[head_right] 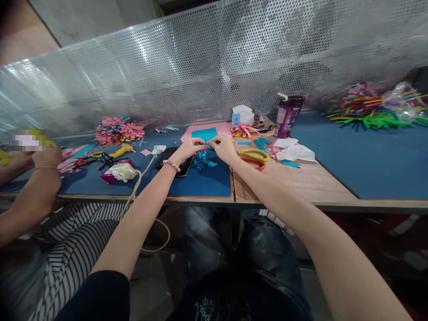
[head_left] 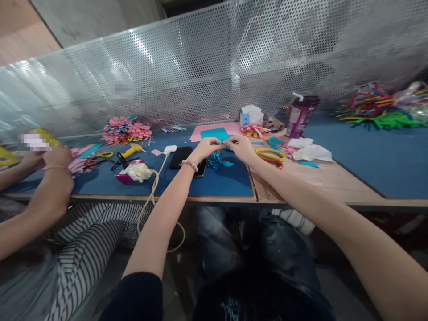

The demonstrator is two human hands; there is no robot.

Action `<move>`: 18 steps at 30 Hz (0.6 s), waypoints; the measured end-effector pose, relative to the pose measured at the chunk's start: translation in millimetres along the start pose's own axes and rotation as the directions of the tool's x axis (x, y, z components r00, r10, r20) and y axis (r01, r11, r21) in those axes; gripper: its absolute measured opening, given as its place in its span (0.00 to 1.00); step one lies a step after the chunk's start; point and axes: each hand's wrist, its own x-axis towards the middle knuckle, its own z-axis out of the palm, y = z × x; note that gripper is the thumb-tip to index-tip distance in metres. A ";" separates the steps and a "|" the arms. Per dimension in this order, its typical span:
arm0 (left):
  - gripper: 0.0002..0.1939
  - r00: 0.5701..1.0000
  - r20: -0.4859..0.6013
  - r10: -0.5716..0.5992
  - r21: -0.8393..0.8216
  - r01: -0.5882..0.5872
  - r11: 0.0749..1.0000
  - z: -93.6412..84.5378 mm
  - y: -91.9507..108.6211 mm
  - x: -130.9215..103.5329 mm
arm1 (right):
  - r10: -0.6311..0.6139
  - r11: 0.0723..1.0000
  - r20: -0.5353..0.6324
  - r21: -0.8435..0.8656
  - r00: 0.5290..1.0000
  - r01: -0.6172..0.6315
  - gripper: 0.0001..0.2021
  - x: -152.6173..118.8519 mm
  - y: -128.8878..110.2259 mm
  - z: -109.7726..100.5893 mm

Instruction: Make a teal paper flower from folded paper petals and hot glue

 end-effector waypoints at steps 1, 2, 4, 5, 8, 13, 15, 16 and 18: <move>0.17 1.000 0.001 0.004 0.003 -0.004 1.000 0.0 0.5 -0.4 | -0.003 1.000 0.004 0.000 1.000 0.003 0.22 0.0 0.4 -0.1; 0.18 1.000 0.003 0.010 0.006 -0.010 1.000 -0.1 1.2 -1.0 | -0.006 1.000 0.007 -0.001 1.000 0.006 0.22 0.0 0.7 -0.2; 0.18 1.000 0.007 0.021 0.008 -0.021 1.000 -0.3 2.7 -2.3 | -0.012 1.000 0.011 -0.002 1.000 0.013 0.22 -0.1 1.1 -0.4; 0.18 1.000 0.009 0.026 0.009 -0.026 1.000 -0.4 3.4 -2.9 | -0.015 1.000 0.012 -0.004 1.000 0.015 0.21 -0.2 1.3 -0.6; 0.17 0.999 0.011 0.032 0.013 -0.032 0.999 -0.4 4.7 -3.9 | -0.019 1.000 0.014 -0.013 1.000 0.019 0.20 -0.5 1.3 -1.0; 0.16 0.999 0.010 0.036 0.009 -0.036 0.999 0.6 3.8 -2.2 | -0.025 0.999 0.024 -0.030 0.999 0.026 0.16 -1.2 0.9 -1.1; 0.16 0.999 0.011 0.033 0.006 -0.033 0.999 0.8 3.4 -1.5 | -0.025 0.999 0.025 -0.038 0.999 0.026 0.16 -1.2 1.1 -0.8; 0.15 0.999 0.012 0.032 0.005 -0.032 0.999 0.8 3.5 -1.4 | -0.024 0.999 0.027 -0.042 0.999 0.025 0.16 -1.2 1.4 -0.5; 0.15 0.999 0.014 0.031 0.004 -0.031 1.000 0.5 4.1 -1.6 | -0.022 0.999 0.031 -0.049 0.999 0.023 0.16 -1.2 2.1 0.1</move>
